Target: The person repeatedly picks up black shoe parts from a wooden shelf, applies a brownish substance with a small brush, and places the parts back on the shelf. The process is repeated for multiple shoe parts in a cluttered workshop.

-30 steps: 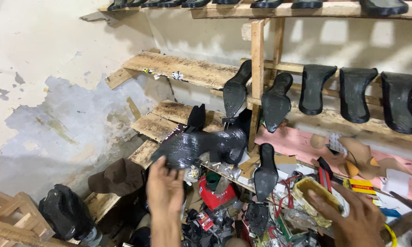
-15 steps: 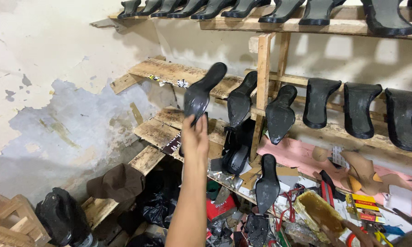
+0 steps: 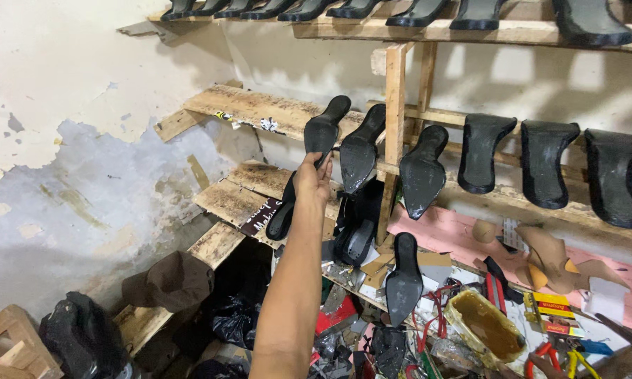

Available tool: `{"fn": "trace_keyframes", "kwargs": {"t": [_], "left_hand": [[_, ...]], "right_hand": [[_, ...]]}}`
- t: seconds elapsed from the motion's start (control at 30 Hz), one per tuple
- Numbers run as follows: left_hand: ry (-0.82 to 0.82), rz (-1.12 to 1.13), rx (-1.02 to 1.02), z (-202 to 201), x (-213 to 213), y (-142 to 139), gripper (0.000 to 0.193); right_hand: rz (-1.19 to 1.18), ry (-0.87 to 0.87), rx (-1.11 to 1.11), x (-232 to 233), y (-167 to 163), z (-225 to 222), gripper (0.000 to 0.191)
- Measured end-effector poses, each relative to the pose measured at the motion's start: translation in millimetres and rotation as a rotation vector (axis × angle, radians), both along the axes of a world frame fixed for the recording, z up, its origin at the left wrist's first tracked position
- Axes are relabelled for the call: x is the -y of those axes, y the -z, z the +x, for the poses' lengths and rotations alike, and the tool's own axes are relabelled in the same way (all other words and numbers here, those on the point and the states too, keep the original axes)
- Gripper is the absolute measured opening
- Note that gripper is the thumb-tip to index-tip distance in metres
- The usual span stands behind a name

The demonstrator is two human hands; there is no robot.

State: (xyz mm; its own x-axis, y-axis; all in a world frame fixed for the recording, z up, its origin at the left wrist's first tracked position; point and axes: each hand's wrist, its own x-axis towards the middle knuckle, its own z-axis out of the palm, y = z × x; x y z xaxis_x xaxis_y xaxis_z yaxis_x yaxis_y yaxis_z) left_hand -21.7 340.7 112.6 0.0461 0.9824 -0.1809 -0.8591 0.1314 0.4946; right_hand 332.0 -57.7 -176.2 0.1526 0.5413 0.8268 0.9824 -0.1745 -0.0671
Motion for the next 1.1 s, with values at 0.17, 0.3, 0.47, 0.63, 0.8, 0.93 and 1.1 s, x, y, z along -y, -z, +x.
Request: {"fn": "trace_keyframes", "kwargs": {"t": [0.17,0.3,0.47,0.63,0.8,0.93,1.1], "left_hand": [[0.121,0.141,-0.106,-21,3,21,0.017],[0.191,0.207,-0.216,-33,-1,27,0.024],[0.054,0.124,-0.376,-58,-4,49,0.05],[-0.483,0.282,-1.983,-103,25,124,0.075],[-0.172,0.102,-1.942,-127,32,177,0.082],[-0.284,0.296,-1.987,-137,27,176,0.09],[-0.228,0.104,-1.903,-144,32,172,0.058]], "right_hand": [[0.002,-0.003,-0.004,0,3,0,0.058],[0.002,-0.003,0.002,1,4,2,0.056],[-0.002,0.011,0.011,7,5,3,0.054],[-0.002,0.013,0.015,6,5,6,0.052],[-0.013,0.017,0.013,3,4,9,0.051],[-0.033,0.012,0.018,7,1,13,0.05],[-0.089,-0.003,0.03,21,-20,9,0.048]]}}
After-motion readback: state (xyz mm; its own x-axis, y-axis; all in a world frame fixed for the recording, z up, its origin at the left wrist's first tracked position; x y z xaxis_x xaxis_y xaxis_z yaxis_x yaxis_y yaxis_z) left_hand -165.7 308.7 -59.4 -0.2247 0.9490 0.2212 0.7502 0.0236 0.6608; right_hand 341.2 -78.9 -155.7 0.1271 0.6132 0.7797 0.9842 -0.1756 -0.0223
